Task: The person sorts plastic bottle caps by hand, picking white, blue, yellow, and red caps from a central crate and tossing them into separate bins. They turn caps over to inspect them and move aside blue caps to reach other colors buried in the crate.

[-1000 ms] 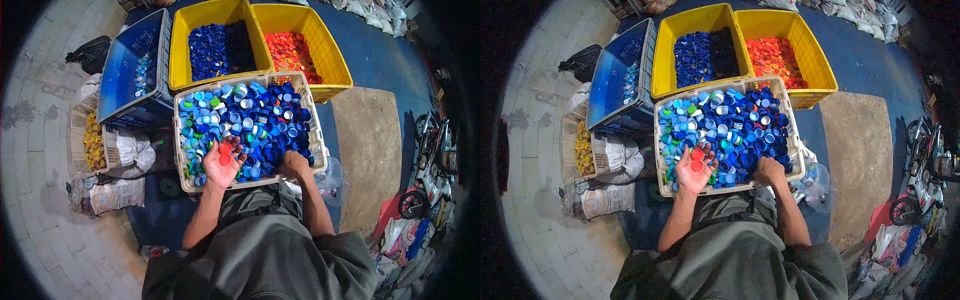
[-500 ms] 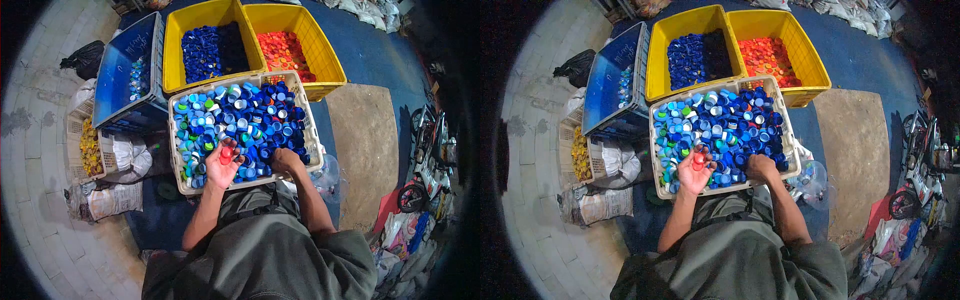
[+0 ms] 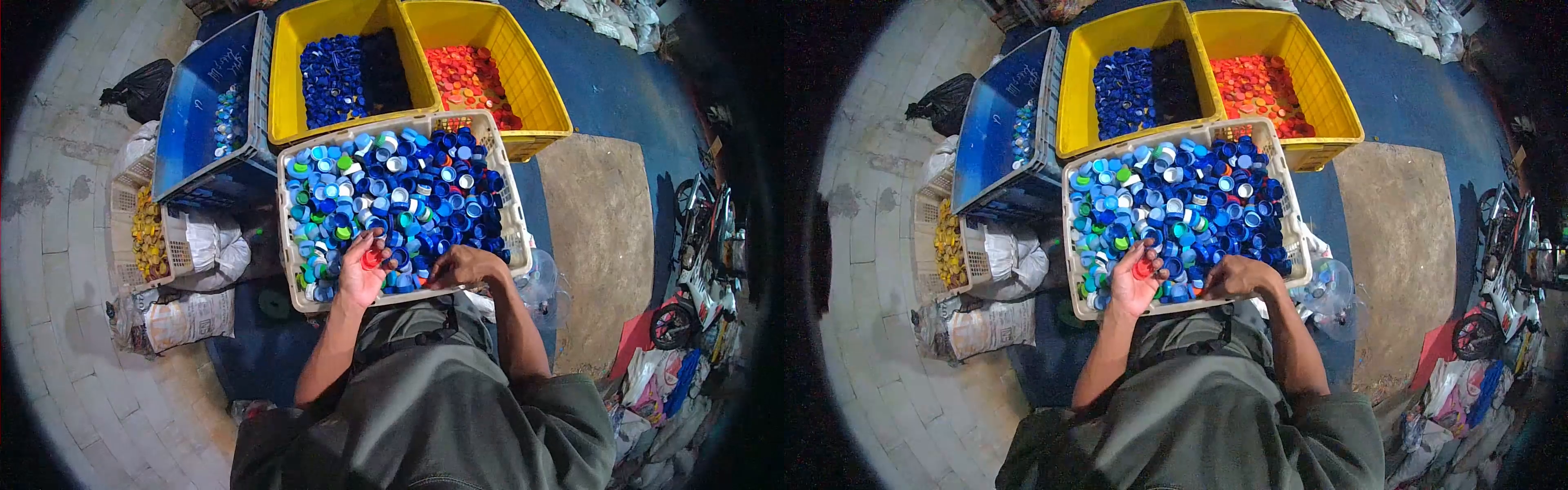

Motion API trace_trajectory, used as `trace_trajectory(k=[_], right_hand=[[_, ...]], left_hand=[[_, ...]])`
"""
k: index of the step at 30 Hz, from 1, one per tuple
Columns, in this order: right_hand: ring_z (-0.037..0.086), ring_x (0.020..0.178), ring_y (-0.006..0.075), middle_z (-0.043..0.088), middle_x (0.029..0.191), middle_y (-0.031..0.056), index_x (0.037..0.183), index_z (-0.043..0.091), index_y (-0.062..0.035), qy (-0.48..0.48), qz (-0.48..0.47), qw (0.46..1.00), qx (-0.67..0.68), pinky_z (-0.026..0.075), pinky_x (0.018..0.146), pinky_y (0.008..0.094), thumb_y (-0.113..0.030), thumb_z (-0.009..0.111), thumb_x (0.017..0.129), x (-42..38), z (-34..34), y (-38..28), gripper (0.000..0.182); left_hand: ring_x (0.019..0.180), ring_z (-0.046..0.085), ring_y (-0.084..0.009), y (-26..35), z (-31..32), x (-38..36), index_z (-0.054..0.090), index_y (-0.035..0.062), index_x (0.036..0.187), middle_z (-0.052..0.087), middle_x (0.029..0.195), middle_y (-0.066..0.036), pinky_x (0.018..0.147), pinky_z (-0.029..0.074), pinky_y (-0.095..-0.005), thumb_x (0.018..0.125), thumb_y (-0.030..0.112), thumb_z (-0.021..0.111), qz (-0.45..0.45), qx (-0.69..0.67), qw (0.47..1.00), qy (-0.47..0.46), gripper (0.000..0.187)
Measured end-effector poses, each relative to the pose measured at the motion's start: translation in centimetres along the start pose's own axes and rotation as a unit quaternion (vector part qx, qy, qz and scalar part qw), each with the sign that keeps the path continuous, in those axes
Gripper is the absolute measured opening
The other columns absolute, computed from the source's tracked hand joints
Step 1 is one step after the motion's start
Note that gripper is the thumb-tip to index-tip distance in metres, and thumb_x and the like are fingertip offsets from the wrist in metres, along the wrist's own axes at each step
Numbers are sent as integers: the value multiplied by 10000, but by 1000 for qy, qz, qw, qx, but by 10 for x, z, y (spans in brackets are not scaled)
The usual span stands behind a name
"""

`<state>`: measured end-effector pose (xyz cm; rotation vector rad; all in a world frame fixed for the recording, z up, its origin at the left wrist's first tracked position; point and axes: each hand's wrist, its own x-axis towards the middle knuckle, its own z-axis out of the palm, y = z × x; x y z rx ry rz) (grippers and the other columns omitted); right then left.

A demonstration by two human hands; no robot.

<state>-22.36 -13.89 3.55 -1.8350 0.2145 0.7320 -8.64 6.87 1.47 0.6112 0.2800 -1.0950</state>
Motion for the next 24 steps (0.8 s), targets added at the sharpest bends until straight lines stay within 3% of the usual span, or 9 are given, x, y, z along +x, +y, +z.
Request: trace_trajectory(k=[6, 10, 13, 16, 17, 20, 21, 22, 24], right_hand=[[656, 763, 197, 710, 849, 108, 986, 721, -72, 1, 6, 998, -65, 501, 686, 332, -333, 763, 716, -2, 1, -13, 378], [646, 729, 192, 699, 797, 107, 951, 714, -61, 11, 7, 998, -61, 499, 674, 322, -328, 761, 707, -11, 2, -29, 365], [655, 762, 237, 703, 853, 113, 899, 686, -44, 22, 37, 992, -116, 501, 701, 340, -276, 703, 752, -11, -2, -34, 276], [609, 709, 181, 665, 795, 52, 885, 647, -17, 117, -86, 973, 182, 475, 673, 310, -199, 646, 820, -2, 2, 6, 193], [547, 689, 126, 602, 762, -3, 859, 614, -10, 134, -117, 962, 209, 455, 661, 295, -140, 590, 875, 3, 1, 17, 132], [513, 661, 125, 574, 750, -29, 853, 609, -21, 135, -40, 875, 464, 451, 652, 297, -127, 577, 888, 1, -3, 19, 116], [509, 655, 138, 587, 731, 5, 843, 608, -14, 116, -43, 846, 519, 454, 646, 306, -154, 607, 885, 2, -3, 19, 147], [523, 657, 147, 598, 726, 26, 844, 609, -7, 182, -44, 898, 398, 458, 646, 312, -179, 626, 874, 7, 2, 22, 176], [551, 660, 163, 619, 714, 69, 846, 611, 8, 300, -42, 943, 135, 466, 646, 323, -230, 663, 853, 19, 14, 23, 243]], left_hand=[[757, 554, -153, 1, 2, -3, 577, 84, 1060, 579, 813, -9, 685, 478, -348, 929, 178, 557, 9, 4, 1000, 29, 163], [725, 549, -139, 1, 8, -4, 575, 86, 1023, 558, 794, -4, 662, 482, -330, 940, 182, 554, 4, 83, 996, 36, 129], [699, 543, -132, 0, 12, -5, 570, 83, 1010, 551, 794, -2, 646, 483, -318, 942, 185, 556, -8, 101, 994, 37, 123], [689, 540, -127, -1, 16, -4, 568, 78, 1007, 555, 803, -3, 638, 483, -311, 936, 181, 564, -23, 111, 993, 30, 125], [689, 539, -125, -1, 17, -4, 568, 76, 1005, 556, 805, -4, 636, 482, -309, 935, 180, 566, -29, 116, 992, 29, 126], [668, 525, -116, -4, 23, -3, 572, 72, 1000, 561, 800, -4, 605, 464, -290, 928, 178, 577, -37, 129, 991, 25, 128], [658, 521, -115, -6, 21, -1, 575, 72, 995, 562, 797, -3, 596, 459, -286, 929, 181, 578, -35, 136, 990, 19, 128], [648, 516, -114, -7, 20, 0, 577, 72, 990, 563, 795, -2, 588, 454, -281, 929, 184, 579, -33, 143, 989, 13, 128], [630, 507, -112, -11, 25, 1, 587, 72, 966, 565, 790, -1, 579, 446, -275, 933, 190, 577, 25, 352, 934, 46, 123]])
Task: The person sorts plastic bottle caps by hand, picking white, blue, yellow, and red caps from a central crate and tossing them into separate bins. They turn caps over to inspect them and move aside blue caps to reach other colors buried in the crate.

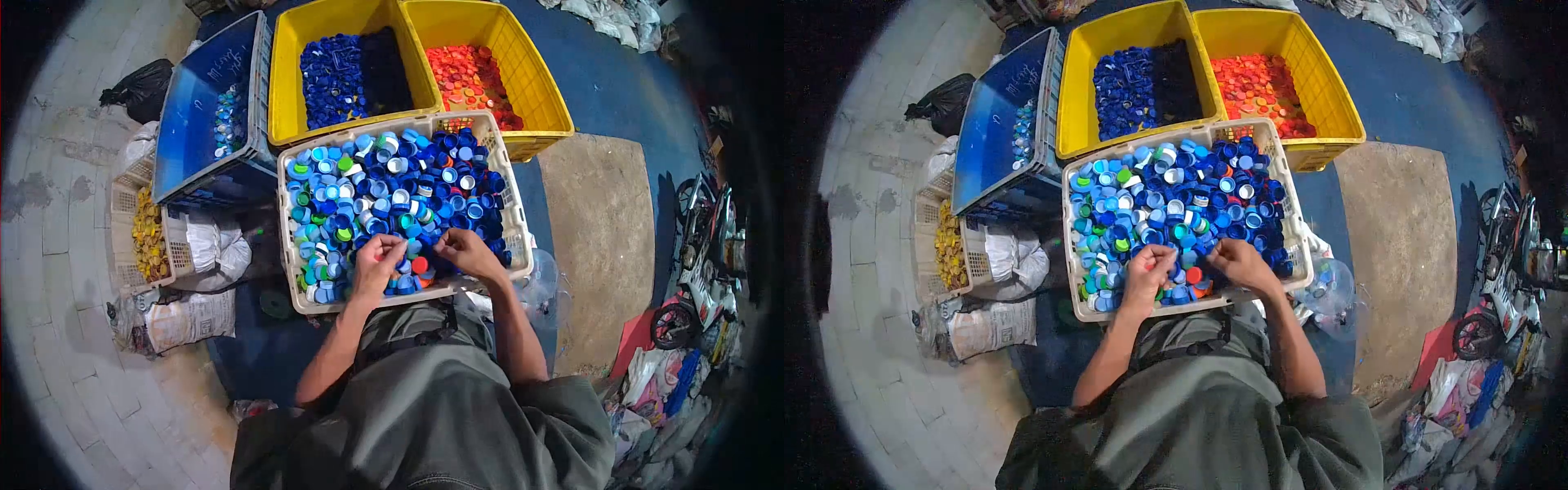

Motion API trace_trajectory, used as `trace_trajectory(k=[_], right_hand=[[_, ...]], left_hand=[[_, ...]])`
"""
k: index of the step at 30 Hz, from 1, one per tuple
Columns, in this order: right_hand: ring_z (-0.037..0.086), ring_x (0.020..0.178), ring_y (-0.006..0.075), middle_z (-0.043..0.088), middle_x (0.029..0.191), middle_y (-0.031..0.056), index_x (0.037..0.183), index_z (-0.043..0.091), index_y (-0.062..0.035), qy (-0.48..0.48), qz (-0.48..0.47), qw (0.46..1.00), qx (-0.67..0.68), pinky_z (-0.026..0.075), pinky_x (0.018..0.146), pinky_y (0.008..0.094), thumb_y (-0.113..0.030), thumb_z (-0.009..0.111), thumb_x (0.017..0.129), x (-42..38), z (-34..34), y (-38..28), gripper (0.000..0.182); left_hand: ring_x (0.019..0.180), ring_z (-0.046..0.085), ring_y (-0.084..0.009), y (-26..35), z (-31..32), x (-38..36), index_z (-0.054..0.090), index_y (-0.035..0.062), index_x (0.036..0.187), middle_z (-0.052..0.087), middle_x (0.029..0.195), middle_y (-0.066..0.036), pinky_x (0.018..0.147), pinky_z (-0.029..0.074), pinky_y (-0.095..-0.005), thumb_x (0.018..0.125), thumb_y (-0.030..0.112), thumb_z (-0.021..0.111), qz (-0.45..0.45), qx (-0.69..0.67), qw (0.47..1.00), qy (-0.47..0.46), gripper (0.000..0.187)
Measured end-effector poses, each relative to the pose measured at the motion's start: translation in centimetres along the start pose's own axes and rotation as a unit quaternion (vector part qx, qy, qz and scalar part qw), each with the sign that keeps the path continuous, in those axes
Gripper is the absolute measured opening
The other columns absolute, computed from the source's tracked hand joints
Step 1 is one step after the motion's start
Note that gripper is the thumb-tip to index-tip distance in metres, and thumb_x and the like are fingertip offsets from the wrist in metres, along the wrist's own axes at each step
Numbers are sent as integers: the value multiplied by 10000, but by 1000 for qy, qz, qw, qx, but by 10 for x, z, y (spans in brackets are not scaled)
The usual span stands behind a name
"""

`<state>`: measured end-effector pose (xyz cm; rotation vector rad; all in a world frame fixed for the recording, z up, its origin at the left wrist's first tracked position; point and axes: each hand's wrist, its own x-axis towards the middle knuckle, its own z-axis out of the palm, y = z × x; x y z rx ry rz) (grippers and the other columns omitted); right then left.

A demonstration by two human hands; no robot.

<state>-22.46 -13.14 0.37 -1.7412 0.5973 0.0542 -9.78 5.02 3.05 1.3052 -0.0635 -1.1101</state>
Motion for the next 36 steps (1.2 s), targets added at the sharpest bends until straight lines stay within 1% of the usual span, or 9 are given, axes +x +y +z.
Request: trace_trajectory(k=[1, 5, 9, 13, 16, 21, 24, 28, 36], right_hand=[[626, 704, 214, 652, 733, 143, 876, 628, 15, 3, 24, 1000, -19, 485, 664, 355, -299, 718, 803, -4, 1, -5, 334], [669, 816, 346, 680, 808, 189, 912, 659, -23, -31, 64, 984, -166, 507, 711, 419, -328, 779, 711, -21, 4, -63, 384], [671, 769, 286, 667, 798, 174, 911, 630, -20, -52, -54, 968, -240, 504, 673, 396, -327, 766, 743, -10, 18, -38, 376], [532, 648, 91, 602, 731, 11, 876, 598, -18, -19, -16, 992, 125, 437, 571, 259, -227, 683, 860, -8, 26, -32, 225], [554, 669, 101, 628, 778, 13, 865, 599, -14, -46, 96, 923, 371, 450, 582, 263, -213, 644, 895, -9, 16, -44, 206], [472, 606, 38, 560, 723, -27, 1096, 602, 13, 43, -28, 989, 136, 377, 532, 201, -171, 657, 869, -12, 24, -72, 297], [506, 608, 60, 584, 747, -6, 1111, 596, -5, 40, 10, 950, 310, 372, 525, 196, -194, 652, 863, -20, 15, -85, 317], [572, 913, 145, 610, 984, 77, 1226, 487, -50, 58, 108, 733, 669, 430, 741, 313, -84, 570, 782, -24, 5, -71, 453], [520, 1128, 306, 450, 1223, 198, 1286, 347, 94, 156, 66, 771, 614, 442, 1024, 433, 189, 354, 743, -19, 15, -54, 550]], left_hand=[[621, 502, -111, 0, 2, -1, 592, 72, 953, 566, 788, 0, 574, 442, -271, 934, 193, 576, 27, 106, 994, 26, 123], [600, 516, -110, -2, -4, -1, 613, 68, 923, 577, 771, -15, 554, 447, -268, 923, 232, 602, -24, -143, 989, 41, 164], [695, 546, -149, -8, -14, 5, 612, 58, 940, 600, 833, -48, 652, 472, -313, 930, 218, 580, -36, -328, 943, 43, 163], [851, 594, -194, 0, -14, 2, 604, 49, 973, 618, 919, -74, 783, 497, -351, 917, 180, 586, -20, -374, 927, 8, 143], [928, 602, -203, 3, 1, 3, 594, 60, 993, 622, 962, -79, 844, 492, -352, 910, 171, 596, -10, -349, 937, -9, 139], [930, 593, -187, 2, 25, 13, 569, 75, 1031, 616, 967, -70, 823, 474, -313, 893, 134, 622, -30, -292, 955, -35, 159], [926, 588, -196, -3, 26, 18, 562, 48, 1045, 607, 980, -80, 859, 477, -335, 880, 104, 633, -41, -329, 943, -13, 188], [1054, 565, -271, 0, 24, 20, 534, -35, 1087, 588, 1077, -149, 988, 445, -416, 858, 35, 576, -62, -460, 885, -23, 244], [1138, 532, -284, -1, 45, 37, 527, -26, 1111, 565, 1162, -166, 1027, 425, -396, 841, 0, 555, -16, -342, 938, -49, 273]])
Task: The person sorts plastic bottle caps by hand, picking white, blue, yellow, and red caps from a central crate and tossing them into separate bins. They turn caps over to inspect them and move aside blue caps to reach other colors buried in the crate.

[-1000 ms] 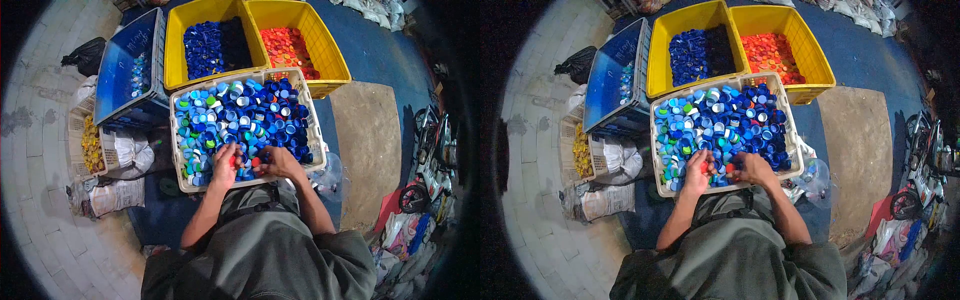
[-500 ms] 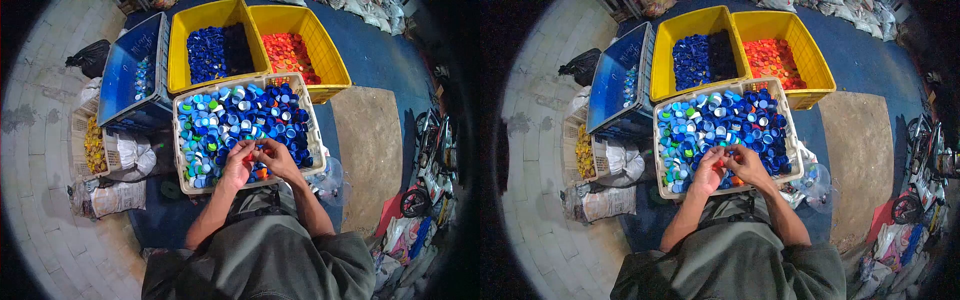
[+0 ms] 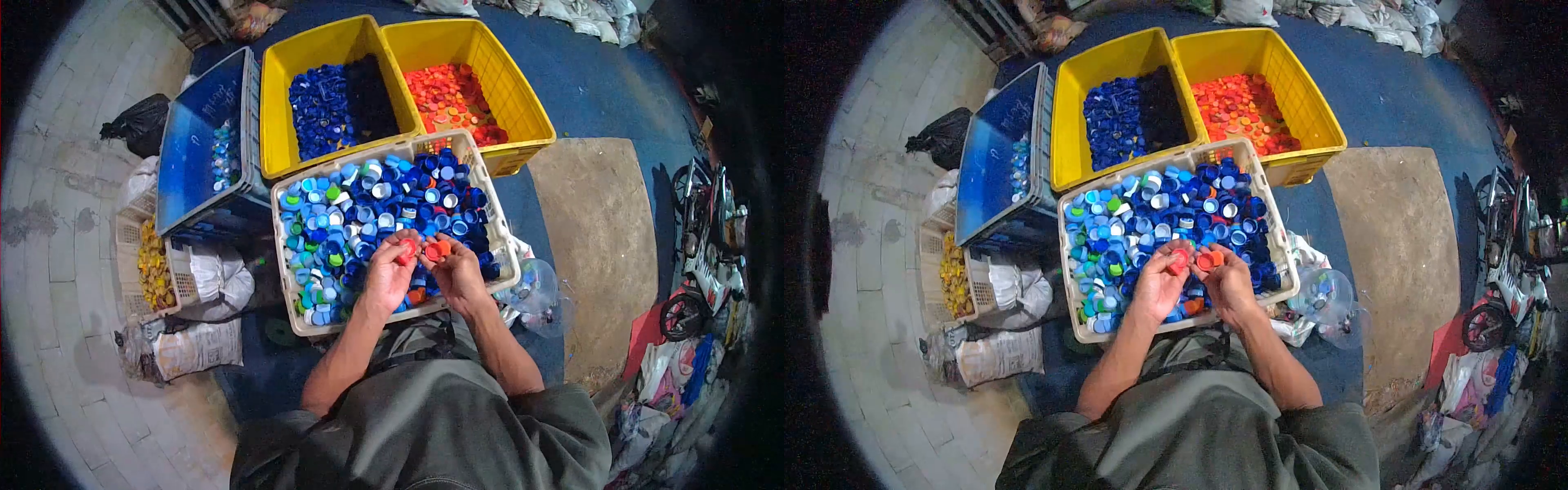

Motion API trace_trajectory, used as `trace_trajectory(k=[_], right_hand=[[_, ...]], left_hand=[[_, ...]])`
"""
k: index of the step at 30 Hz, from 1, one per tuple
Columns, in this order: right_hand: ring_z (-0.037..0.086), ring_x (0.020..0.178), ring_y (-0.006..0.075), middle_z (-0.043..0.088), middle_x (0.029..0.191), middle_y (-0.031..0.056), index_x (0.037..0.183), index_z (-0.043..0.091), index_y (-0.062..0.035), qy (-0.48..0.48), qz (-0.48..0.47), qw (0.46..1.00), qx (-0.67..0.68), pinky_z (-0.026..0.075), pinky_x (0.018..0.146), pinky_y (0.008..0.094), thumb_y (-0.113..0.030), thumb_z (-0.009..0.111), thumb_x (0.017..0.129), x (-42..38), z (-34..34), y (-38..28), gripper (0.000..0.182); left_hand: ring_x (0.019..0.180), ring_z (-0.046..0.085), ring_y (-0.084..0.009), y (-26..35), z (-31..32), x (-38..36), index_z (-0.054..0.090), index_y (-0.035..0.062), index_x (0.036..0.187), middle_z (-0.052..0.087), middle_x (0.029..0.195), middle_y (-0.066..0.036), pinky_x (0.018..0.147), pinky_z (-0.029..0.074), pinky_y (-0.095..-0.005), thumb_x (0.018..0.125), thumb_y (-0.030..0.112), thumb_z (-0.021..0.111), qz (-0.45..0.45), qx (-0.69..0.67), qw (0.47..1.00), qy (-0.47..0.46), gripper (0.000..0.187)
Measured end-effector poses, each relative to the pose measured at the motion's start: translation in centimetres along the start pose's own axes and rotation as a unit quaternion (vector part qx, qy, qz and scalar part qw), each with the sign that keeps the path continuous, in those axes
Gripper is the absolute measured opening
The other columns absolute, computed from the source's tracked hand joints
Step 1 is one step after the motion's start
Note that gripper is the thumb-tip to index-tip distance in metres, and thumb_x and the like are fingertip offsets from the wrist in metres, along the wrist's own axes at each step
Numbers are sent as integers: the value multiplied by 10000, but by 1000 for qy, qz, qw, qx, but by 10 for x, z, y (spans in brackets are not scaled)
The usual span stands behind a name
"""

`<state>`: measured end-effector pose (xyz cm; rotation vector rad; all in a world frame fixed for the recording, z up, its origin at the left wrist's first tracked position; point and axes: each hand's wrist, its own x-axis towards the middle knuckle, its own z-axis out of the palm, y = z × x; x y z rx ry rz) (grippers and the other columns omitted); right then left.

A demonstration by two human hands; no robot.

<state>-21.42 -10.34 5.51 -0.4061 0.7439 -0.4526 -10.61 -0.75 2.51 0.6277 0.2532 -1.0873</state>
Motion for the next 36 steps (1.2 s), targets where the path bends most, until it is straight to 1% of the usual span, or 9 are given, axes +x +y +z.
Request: trace_trajectory(k=[7, 9, 11, 12, 16, 20, 22, 27, 36], right_hand=[[586, 1044, 220, 581, 1053, 137, 1105, 527, 88, 6, -81, 996, -39, 506, 923, 332, 105, 415, 830, 24, -6, -29, 297], [605, 992, 215, 598, 1069, 141, 1094, 535, 89, -48, -138, 988, -49, 506, 897, 303, 16, 458, 856, 50, 9, -68, 260], [594, 937, 234, 575, 990, 154, 974, 520, 67, -88, -231, 968, -43, 497, 903, 356, 40, 479, 827, 85, 20, -106, 154], [580, 957, 257, 539, 1051, 182, 977, 481, 80, -90, -247, 965, -9, 488, 932, 383, 78, 461, 808, 94, 35, -121, 170], [571, 1011, 280, 473, 1209, 223, 1171, 428, 134, -2, -272, 962, -36, 489, 938, 357, 95, 425, 817, 89, 43, -134, 355], [593, 978, 250, 491, 1232, 220, 1261, 419, 132, 38, -244, 960, -130, 511, 868, 321, 90, 442, 827, 76, -5, -91, 437], [608, 901, 209, 563, 1144, 182, 1210, 488, 107, 44, -198, 945, -257, 509, 790, 284, 86, 479, 819, 77, -26, -66, 392], [579, 715, 104, 640, 795, 44, 1066, 601, 12, 43, -213, 856, -470, 469, 632, 276, -117, 618, 871, 73, -33, -11, 235], [621, 826, 327, 663, 924, 190, 971, 657, -39, -157, -343, 549, -746, 479, 724, 406, -120, 618, 783, 93, 50, 5, 208]], left_hand=[[1035, 573, -268, -15, 33, 66, 534, -23, 1098, 594, 1065, -146, 943, 478, -365, 913, 142, 567, -54, -5, 997, 61, 250], [921, 577, -279, 4, 53, 125, 540, -63, 1062, 616, 972, -156, 871, 461, -384, 912, 407, 540, -97, -92, 969, -209, 493], [878, 546, -269, 35, 158, 102, 469, -64, 1137, 592, 995, -168, 833, 435, -403, 833, 569, 576, -31, -13, 986, -162, 710], [1199, 453, -365, 46, 174, 104, 246, -89, 1357, 443, 1313, -271, 1040, 322, -499, 806, 595, 589, 2, 41, 987, -156, 943], [1439, -29, -379, 72, 173, 87, -77, -20, 1467, -27, 1531, -283, 1145, -21, -516, 813, 601, 574, 91, 96, 987, -97, 1113], [1174, 505, -325, 94, 64, 71, 553, 30, 1075, 540, 1252, -174, 1027, 402, -475, 960, 408, 496, 158, 56, 985, -35, 398], [1011, 587, -270, 104, 10, 50, 543, 83, 760, 630, 1081, -139, 934, 473, -452, 945, 440, 516, 188, 60, 980, 18, 403], [903, 587, -192, 107, -62, -7, 599, 21, 1062, 623, 1088, -102, 828, 489, -363, 954, 488, 478, 264, 160, 941, 136, 494], [802, 567, -118, 89, -72, -49, 559, 9, 1215, 635, 1047, -76, 722, 480, -275, 924, 179, 603, 266, 262, 904, 210, 341]])
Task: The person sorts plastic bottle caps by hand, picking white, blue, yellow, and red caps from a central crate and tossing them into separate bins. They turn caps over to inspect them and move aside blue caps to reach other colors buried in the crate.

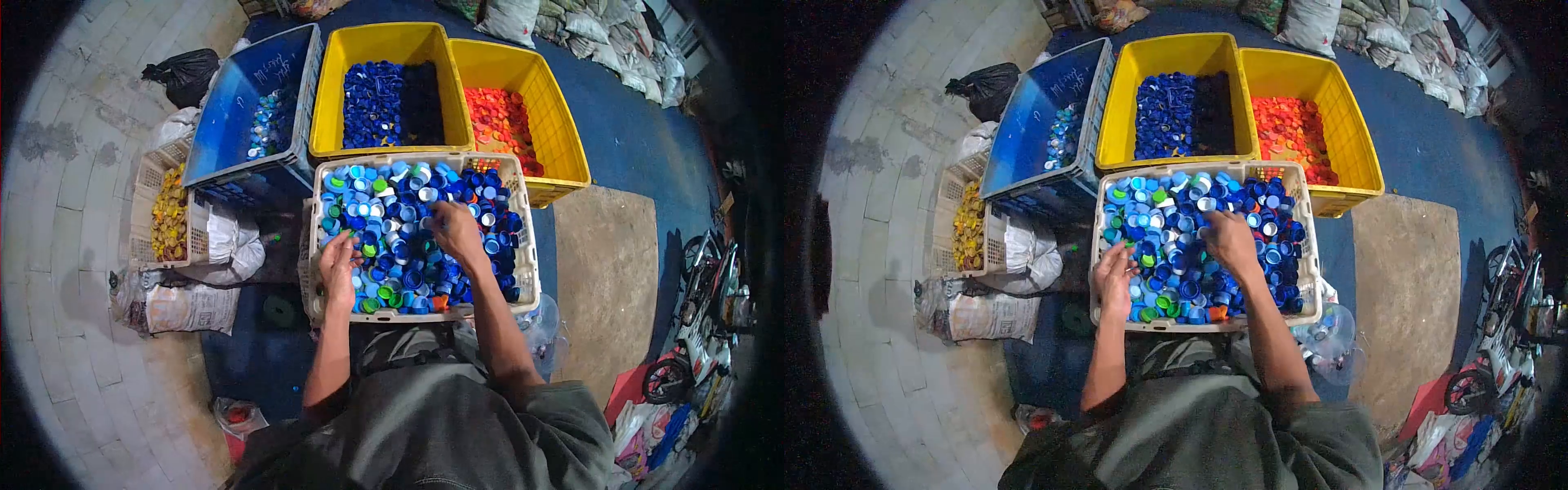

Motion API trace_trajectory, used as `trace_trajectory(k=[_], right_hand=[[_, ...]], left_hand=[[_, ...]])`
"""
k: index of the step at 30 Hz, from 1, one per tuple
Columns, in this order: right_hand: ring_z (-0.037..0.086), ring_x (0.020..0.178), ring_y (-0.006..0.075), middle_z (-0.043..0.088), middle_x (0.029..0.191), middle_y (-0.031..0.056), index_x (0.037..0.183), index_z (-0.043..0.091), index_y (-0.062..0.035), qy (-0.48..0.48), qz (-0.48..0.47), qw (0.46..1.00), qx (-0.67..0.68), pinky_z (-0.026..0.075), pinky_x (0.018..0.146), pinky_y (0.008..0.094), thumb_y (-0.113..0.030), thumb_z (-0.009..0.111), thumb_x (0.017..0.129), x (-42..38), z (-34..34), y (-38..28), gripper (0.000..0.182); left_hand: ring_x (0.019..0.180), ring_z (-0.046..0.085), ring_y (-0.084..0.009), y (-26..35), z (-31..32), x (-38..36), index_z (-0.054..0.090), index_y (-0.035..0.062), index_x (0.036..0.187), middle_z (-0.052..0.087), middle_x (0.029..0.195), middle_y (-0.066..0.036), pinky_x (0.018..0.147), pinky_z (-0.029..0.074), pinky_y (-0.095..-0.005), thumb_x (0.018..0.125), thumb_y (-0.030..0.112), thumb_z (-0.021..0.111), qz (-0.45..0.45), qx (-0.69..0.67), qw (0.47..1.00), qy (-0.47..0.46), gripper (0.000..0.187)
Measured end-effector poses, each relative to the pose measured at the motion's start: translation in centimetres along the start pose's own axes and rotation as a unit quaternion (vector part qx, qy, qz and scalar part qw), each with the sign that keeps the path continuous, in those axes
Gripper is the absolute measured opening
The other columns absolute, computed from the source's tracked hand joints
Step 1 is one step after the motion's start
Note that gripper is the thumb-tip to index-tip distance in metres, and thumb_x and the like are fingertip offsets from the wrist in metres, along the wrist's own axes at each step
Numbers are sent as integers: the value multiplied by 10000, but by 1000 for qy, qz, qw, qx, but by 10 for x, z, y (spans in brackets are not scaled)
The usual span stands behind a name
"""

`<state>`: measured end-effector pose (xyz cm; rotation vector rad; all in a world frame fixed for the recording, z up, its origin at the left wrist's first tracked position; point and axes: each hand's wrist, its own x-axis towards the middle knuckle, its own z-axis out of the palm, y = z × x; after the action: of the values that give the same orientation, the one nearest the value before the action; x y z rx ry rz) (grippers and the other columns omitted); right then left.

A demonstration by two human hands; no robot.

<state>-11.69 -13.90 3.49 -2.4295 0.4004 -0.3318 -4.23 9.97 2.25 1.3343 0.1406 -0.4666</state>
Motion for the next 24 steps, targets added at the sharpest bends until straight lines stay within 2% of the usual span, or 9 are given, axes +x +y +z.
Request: trace_trajectory(k=[6, 7, 11, 14, 15, 18, 20, 21, 24], right_hand=[[530, 1076, 356, 646, 1126, 80, 1112, 678, -179, -74, -54, 986, -141, 447, 841, 534, -58, 535, 777, 27, 31, -22, 383], [515, 1094, 347, 632, 1162, 44, 1138, 666, -211, -93, -50, 983, -153, 415, 860, 598, -74, 533, 788, 27, 37, -21, 398], [503, 1141, 319, 624, 1179, 58, 1214, 624, -209, -169, -11, 971, -171, 352, 930, 668, -70, 558, 768, 30, 40, -19, 472], [512, 1140, 304, 632, 1152, 92, 1237, 606, -199, -96, 28, 989, -106, 344, 935, 655, -94, 603, 775, 18, 28, -24, 473], [521, 1113, 307, 638, 1147, 89, 1245, 596, -192, -78, 34, 992, -89, 350, 909, 613, -108, 612, 785, 11, 25, -24, 468], [548, 1068, 323, 650, 1132, 105, 1269, 571, -163, -16, 57, 998, -25, 387, 878, 509, -151, 659, 793, -8, 14, -21, 484], [565, 1087, 343, 647, 1122, 151, 1279, 555, -134, 35, 78, 996, 37, 437, 923, 471, -177, 716, 770, -18, 5, -20, 536], [601, 1049, 319, 653, 1116, 168, 1273, 552, -98, 42, 81, 995, 43, 465, 908, 389, -173, 713, 788, -24, -1, -23, 517], [625, 994, 290, 661, 1066, 160, 1270, 554, -91, 66, 159, 958, 228, 474, 833, 377, -171, 714, 793, -41, 7, -14, 509]], left_hand=[[833, 565, -106, -5, -9, 2, 586, 26, 1171, 644, 996, -56, 730, 453, -259, 900, 137, 622, 41, 127, 991, 6, 296], [830, 569, -120, -10, -12, 6, 592, 22, 1154, 644, 974, -66, 738, 455, -275, 878, 125, 643, 63, 136, 989, 3, 298], [786, 558, -119, -12, -9, 15, 591, 18, 1152, 652, 954, -57, 694, 452, -287, 870, 128, 648, 138, 231, 963, -12, 307], [832, 588, -141, -12, -3, 25, 586, 14, 1154, 657, 955, -73, 717, 464, -314, 870, 130, 644, 147, 314, 937, -26, 312], [840, 610, -202, -13, 0, 31, 590, 30, 1150, 666, 938, -89, 736, 459, -365, 853, 132, 657, 167, 344, 924, -26, 321], [847, 614, -280, -8, 8, 51, 593, 46, 1150, 673, 942, -108, 770, 445, -410, 826, 134, 674, 353, 503, 787, -57, 345], [883, 606, -336, 1, 20, 60, 612, 62, 1151, 678, 976, -129, 810, 436, -436, 795, 146, 698, 321, 531, 779, -90, 376], [888, 611, -335, 5, 27, 64, 621, 67, 1147, 680, 982, -125, 809, 444, -434, 790, 151, 702, 309, 559, 762, -101, 375], [900, 629, -352, 3, 36, 75, 673, 92, 1081, 696, 967, -107, 800, 480, -441, 767, 159, 721, 256, 600, 750, -111, 324]])
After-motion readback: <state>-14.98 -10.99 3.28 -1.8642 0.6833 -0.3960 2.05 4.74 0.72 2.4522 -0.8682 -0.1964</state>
